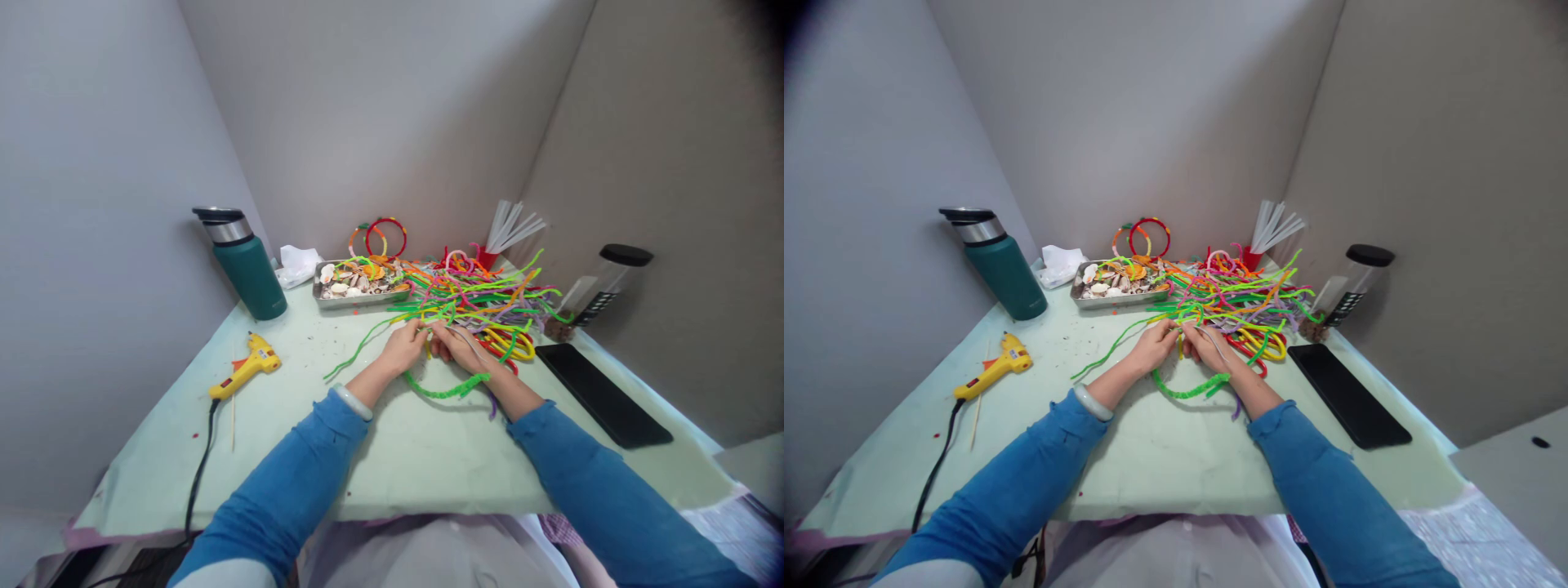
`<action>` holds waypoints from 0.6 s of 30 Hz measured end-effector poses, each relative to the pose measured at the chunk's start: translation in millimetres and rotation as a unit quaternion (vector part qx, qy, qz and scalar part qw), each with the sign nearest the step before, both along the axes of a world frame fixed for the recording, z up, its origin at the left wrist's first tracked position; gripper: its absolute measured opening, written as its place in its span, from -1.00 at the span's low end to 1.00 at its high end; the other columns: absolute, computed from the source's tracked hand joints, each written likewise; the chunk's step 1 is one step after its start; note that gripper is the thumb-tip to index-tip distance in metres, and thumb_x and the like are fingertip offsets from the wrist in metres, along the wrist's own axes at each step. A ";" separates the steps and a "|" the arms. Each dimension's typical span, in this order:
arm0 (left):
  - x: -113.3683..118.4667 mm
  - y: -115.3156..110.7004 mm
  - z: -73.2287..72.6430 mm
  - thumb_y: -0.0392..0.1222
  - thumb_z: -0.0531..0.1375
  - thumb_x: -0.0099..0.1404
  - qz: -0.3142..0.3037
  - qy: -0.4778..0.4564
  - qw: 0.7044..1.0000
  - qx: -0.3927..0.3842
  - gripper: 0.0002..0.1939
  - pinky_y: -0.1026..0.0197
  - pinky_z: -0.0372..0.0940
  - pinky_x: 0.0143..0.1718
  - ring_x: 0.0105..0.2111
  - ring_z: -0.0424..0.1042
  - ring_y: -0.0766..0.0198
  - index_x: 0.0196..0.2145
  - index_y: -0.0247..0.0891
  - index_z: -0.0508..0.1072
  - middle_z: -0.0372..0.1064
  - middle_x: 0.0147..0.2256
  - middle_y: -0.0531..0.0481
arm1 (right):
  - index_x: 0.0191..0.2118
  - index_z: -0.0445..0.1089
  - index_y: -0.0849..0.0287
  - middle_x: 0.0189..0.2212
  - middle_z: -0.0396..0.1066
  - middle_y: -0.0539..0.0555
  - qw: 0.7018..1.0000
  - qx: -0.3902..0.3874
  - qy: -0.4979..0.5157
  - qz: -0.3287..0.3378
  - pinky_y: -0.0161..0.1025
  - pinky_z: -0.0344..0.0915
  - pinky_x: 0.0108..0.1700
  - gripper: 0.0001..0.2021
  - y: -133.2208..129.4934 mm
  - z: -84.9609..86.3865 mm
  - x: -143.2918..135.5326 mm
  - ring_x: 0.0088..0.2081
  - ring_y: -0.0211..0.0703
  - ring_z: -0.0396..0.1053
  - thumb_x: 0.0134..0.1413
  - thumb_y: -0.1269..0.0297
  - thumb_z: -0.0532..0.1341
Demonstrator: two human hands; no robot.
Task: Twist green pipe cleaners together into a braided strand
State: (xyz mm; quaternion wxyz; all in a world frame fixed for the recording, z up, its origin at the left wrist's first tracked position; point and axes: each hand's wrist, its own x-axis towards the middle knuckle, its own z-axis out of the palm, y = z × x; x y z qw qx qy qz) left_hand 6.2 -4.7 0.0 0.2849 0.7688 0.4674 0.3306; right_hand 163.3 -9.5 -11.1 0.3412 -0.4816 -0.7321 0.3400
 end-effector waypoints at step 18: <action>-1.1 7.5 -6.4 -0.19 -0.06 0.24 -0.013 -0.019 1.000 -0.002 -0.78 0.34 0.11 -0.46 -0.47 0.23 0.37 -0.47 -0.28 0.29 0.24 -0.54 0.07 | -0.61 0.29 0.22 -0.75 0.19 -0.02 1.000 0.018 -0.013 0.008 -0.33 0.11 -0.49 -0.47 0.6 -0.5 0.4 -0.63 -0.31 0.17 0.15 -0.05 -0.13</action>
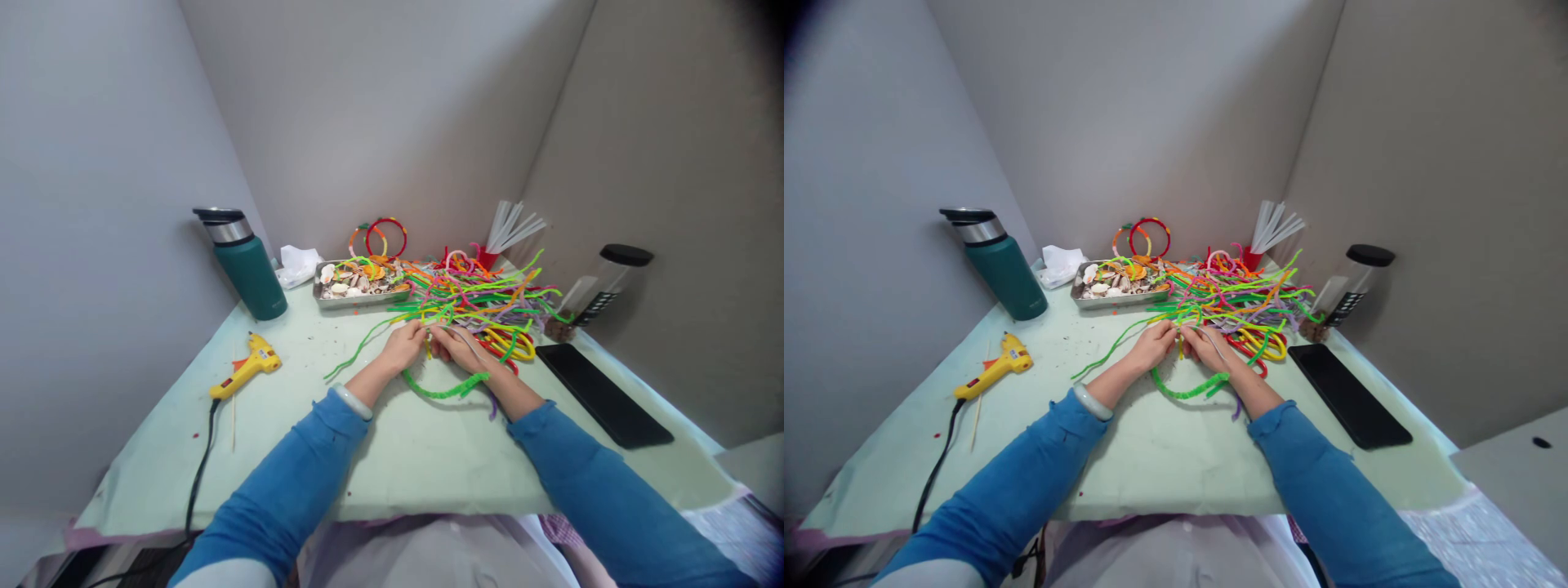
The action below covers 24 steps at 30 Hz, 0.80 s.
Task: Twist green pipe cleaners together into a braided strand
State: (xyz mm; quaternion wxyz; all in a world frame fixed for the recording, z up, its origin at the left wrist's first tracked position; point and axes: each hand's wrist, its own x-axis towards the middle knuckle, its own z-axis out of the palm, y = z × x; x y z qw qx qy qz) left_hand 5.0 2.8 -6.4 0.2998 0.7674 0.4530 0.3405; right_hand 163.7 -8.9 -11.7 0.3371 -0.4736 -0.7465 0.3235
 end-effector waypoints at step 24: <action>1.6 -0.6 -1.7 -0.16 -0.03 0.23 0.027 -0.017 0.999 -0.023 -0.80 0.31 0.15 -0.35 -0.45 0.25 0.37 -0.29 -0.26 0.33 0.31 -0.49 0.07 | -0.58 0.22 0.23 -0.68 0.19 -0.03 0.999 -0.030 0.041 0.003 -0.35 0.06 -0.56 -0.66 -2.0 1.5 -2.6 -0.62 -0.34 0.13 0.04 0.09 0.03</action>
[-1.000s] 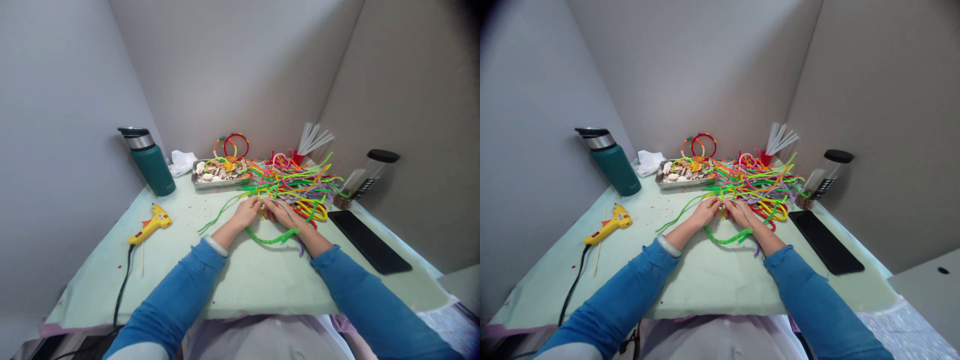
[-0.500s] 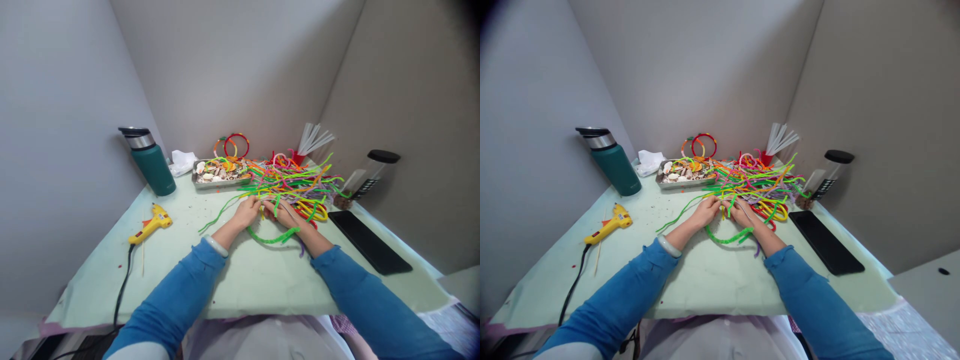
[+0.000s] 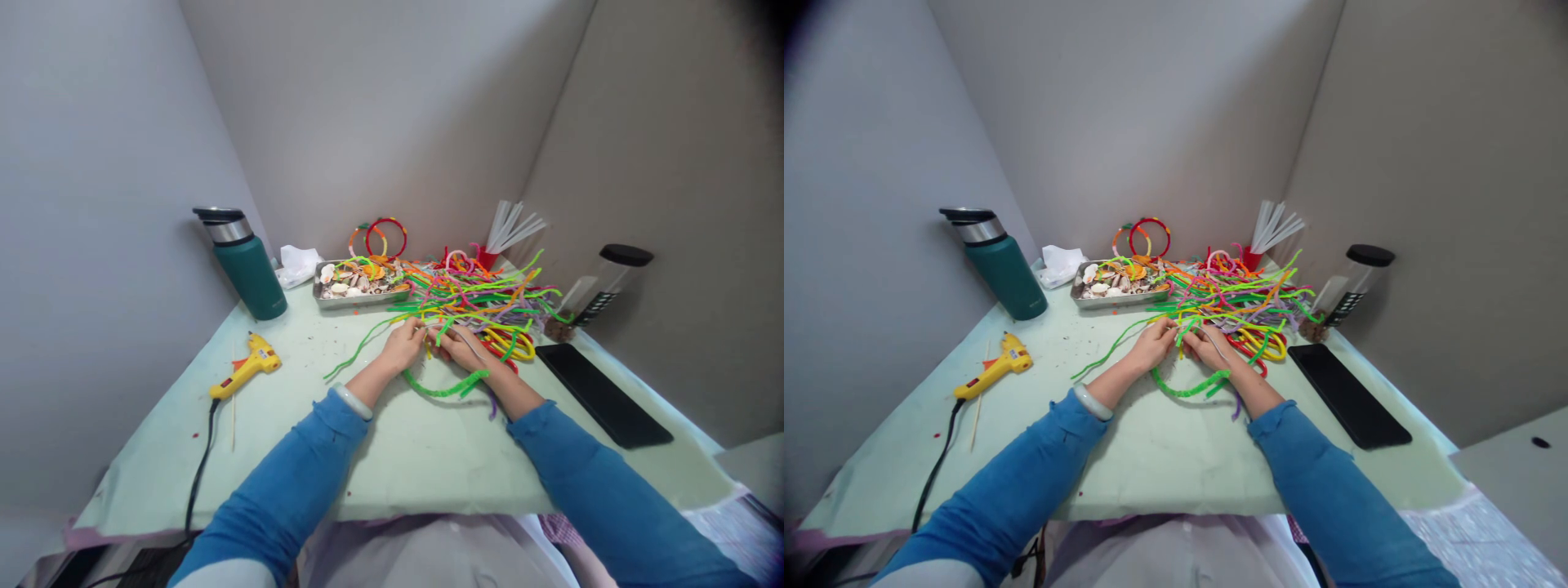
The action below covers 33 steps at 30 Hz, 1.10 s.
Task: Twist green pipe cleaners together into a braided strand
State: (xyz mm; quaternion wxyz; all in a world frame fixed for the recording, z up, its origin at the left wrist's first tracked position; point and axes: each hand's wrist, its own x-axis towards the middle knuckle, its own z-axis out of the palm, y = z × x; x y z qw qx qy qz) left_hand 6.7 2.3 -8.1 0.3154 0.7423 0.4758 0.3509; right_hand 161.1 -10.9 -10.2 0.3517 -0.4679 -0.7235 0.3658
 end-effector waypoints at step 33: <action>-1.2 4.3 -3.9 -0.18 -0.04 0.23 -0.006 0.005 1.000 0.015 -0.81 0.33 0.13 -0.42 -0.47 0.22 0.38 -0.45 -0.27 0.29 0.23 -0.54 0.09 | -0.58 0.26 0.22 -0.72 0.20 -0.03 1.000 0.006 -0.014 -0.002 -0.33 0.07 -0.55 -0.63 -0.9 2.6 0.0 -0.64 -0.32 0.14 0.07 0.07 0.00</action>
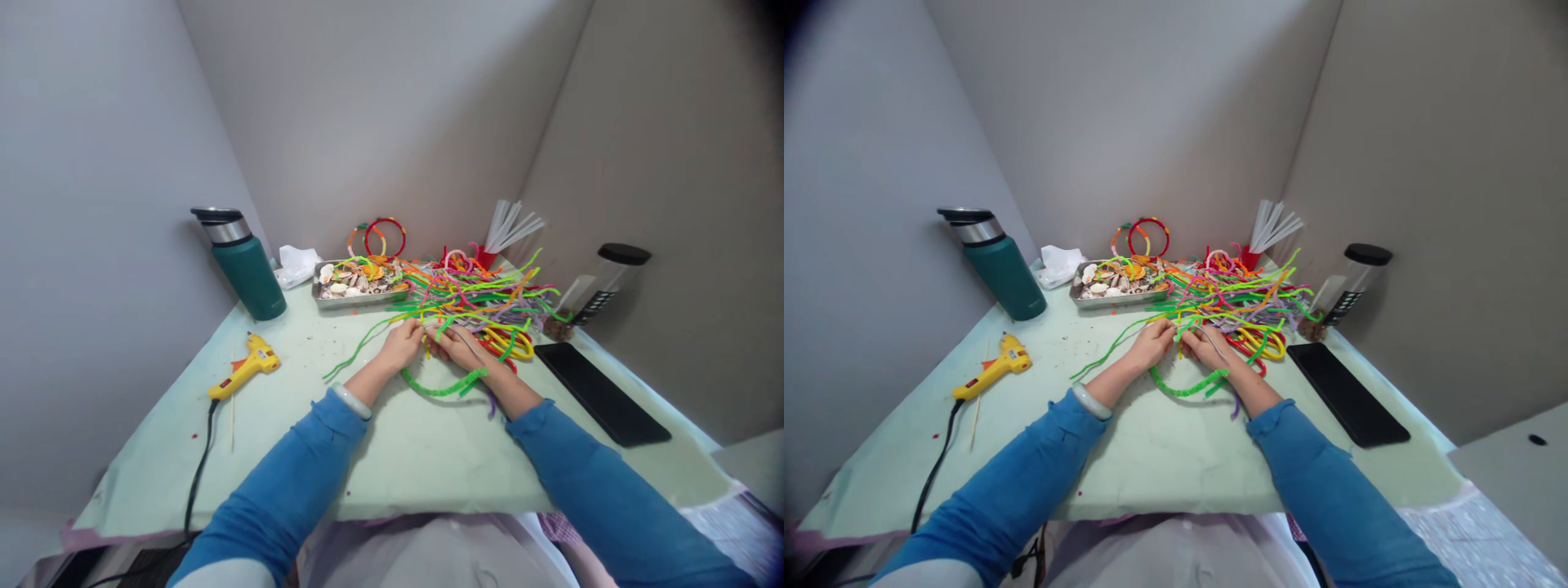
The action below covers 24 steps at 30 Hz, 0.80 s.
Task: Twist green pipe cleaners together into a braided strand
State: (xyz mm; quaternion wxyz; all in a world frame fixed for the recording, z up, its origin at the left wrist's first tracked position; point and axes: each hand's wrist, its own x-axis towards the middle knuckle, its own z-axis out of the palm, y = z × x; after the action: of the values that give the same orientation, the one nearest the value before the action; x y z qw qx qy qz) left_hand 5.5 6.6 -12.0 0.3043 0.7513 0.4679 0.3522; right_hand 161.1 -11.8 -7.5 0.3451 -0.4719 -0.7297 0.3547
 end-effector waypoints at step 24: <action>-0.8 0.3 -1.6 -0.17 -0.05 0.22 -0.002 -0.008 1.000 0.000 -0.80 0.33 0.08 -0.44 -0.47 0.19 0.38 -0.48 -0.27 0.25 0.22 -0.53 0.09 | -0.57 0.27 0.24 -0.71 0.20 -0.03 1.000 0.006 0.015 0.020 -0.33 0.09 -0.54 -0.57 3.2 -4.2 0.1 -0.65 -0.33 0.14 0.09 0.00 -0.02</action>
State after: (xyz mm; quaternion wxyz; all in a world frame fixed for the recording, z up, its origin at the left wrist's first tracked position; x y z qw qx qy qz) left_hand 4.7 6.9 -13.6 0.3086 0.7494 0.4635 0.3581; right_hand 161.2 -8.7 -11.7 0.3521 -0.4495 -0.7357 0.3644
